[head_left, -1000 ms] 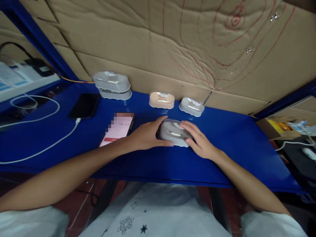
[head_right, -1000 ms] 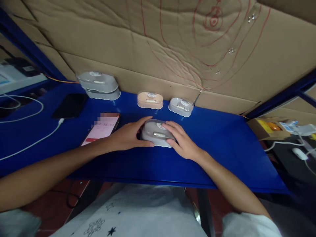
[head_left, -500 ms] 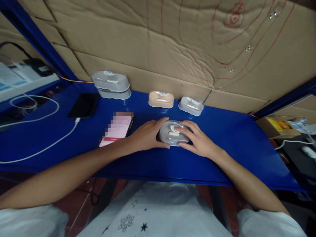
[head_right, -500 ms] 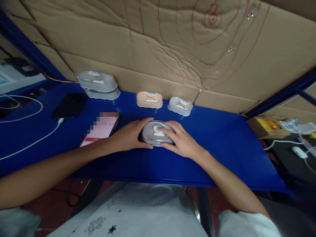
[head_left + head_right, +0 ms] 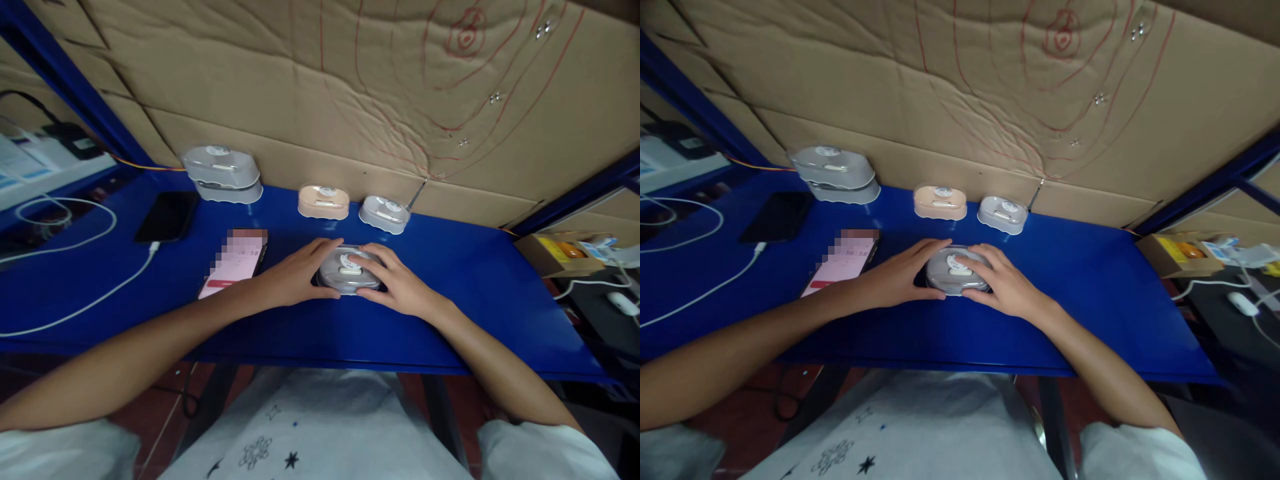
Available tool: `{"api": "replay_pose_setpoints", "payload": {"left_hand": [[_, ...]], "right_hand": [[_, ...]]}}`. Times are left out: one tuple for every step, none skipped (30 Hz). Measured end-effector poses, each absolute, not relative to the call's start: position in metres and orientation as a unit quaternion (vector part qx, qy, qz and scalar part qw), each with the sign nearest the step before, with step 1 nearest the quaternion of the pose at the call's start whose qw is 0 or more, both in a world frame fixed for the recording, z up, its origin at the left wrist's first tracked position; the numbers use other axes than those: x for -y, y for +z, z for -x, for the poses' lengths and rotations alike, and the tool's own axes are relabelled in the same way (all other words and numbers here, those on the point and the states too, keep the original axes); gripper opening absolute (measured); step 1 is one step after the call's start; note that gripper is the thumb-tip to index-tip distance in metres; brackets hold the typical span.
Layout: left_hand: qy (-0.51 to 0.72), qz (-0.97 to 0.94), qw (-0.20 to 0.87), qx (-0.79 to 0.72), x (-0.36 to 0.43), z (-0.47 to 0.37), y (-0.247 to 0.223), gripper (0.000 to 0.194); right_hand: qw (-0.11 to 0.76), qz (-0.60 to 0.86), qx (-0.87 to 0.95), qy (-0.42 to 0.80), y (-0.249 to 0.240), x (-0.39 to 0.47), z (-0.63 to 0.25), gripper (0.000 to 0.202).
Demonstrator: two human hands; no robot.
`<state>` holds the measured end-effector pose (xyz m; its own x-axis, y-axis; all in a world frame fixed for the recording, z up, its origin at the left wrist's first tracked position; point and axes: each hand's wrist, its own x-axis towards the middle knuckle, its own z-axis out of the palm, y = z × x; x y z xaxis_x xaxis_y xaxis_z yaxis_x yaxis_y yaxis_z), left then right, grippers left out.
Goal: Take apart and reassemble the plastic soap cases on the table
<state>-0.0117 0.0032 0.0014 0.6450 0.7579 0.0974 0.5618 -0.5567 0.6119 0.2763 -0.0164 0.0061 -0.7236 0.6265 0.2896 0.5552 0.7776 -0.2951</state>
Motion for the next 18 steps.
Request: {"api": "replay_pose_setpoints", "payload": {"left_hand": [[0.177,-0.866,0.273,-0.38,-0.004,0.012,0.003,0.098],[0.175,-0.867,0.271,-0.381,-0.004,0.013,0.003,0.095],[0.173,-0.866,0.27,-0.383,-0.005,0.013,0.003,0.094],[0.174,-0.865,0.272,-0.385,-0.005,0.013,0.002,0.093],[0.176,-0.863,0.275,-0.386,-0.005,0.013,0.001,0.094],[0.178,-0.862,0.279,-0.384,-0.006,0.013,-0.001,0.094],[0.178,-0.863,0.283,-0.378,-0.007,0.013,-0.002,0.095],[0.172,-0.868,0.287,-0.367,-0.009,0.013,-0.002,0.096],[0.16,-0.876,0.29,-0.351,-0.013,0.014,0.0,0.096],[0.146,-0.884,0.293,-0.334,-0.018,0.014,0.002,0.096],[0.133,-0.892,0.292,-0.319,-0.026,0.015,0.006,0.094],[0.126,-0.899,0.282,-0.309,-0.035,0.015,0.011,0.091],[0.125,-0.906,0.265,-0.305,-0.047,0.015,0.016,0.087],[0.134,-0.912,0.235,-0.31,-0.061,0.015,0.022,0.083],[0.144,-0.917,0.195,-0.318,-0.076,0.014,0.027,0.08],[0.151,-0.916,0.154,-0.338,-0.09,0.013,0.031,0.079],[0.153,-0.907,0.119,-0.374,-0.104,0.013,0.034,0.079],[0.148,-0.892,0.094,-0.417,-0.116,0.012,0.035,0.08]], "right_hand": [[0.191,0.32,0.922,0.102,0.006,0.016,-0.277,0.064],[0.19,0.322,0.921,0.109,0.006,0.016,-0.277,0.063],[0.188,0.325,0.92,0.116,0.006,0.016,-0.277,0.063],[0.186,0.329,0.918,0.122,0.006,0.015,-0.277,0.063],[0.185,0.332,0.916,0.128,0.007,0.015,-0.277,0.064],[0.184,0.335,0.914,0.134,0.008,0.014,-0.277,0.065],[0.184,0.337,0.913,0.14,0.011,0.014,-0.278,0.066],[0.183,0.339,0.911,0.148,0.013,0.013,-0.28,0.067],[0.179,0.342,0.909,0.156,0.017,0.011,-0.284,0.068],[0.175,0.348,0.906,0.165,0.021,0.01,-0.29,0.067],[0.17,0.359,0.901,0.173,0.025,0.008,-0.3,0.066],[0.165,0.375,0.894,0.18,0.029,0.006,-0.312,0.066],[0.16,0.396,0.885,0.184,0.032,0.003,-0.327,0.066],[0.154,0.424,0.874,0.183,0.034,0.0,-0.346,0.066],[0.145,0.456,0.861,0.174,0.034,-0.004,-0.367,0.067],[0.134,0.493,0.845,0.154,0.033,-0.008,-0.389,0.067],[0.12,0.532,0.83,0.119,0.031,-0.013,-0.411,0.066],[0.111,0.567,0.814,0.069,0.028,-0.019,-0.432,0.063]]}}
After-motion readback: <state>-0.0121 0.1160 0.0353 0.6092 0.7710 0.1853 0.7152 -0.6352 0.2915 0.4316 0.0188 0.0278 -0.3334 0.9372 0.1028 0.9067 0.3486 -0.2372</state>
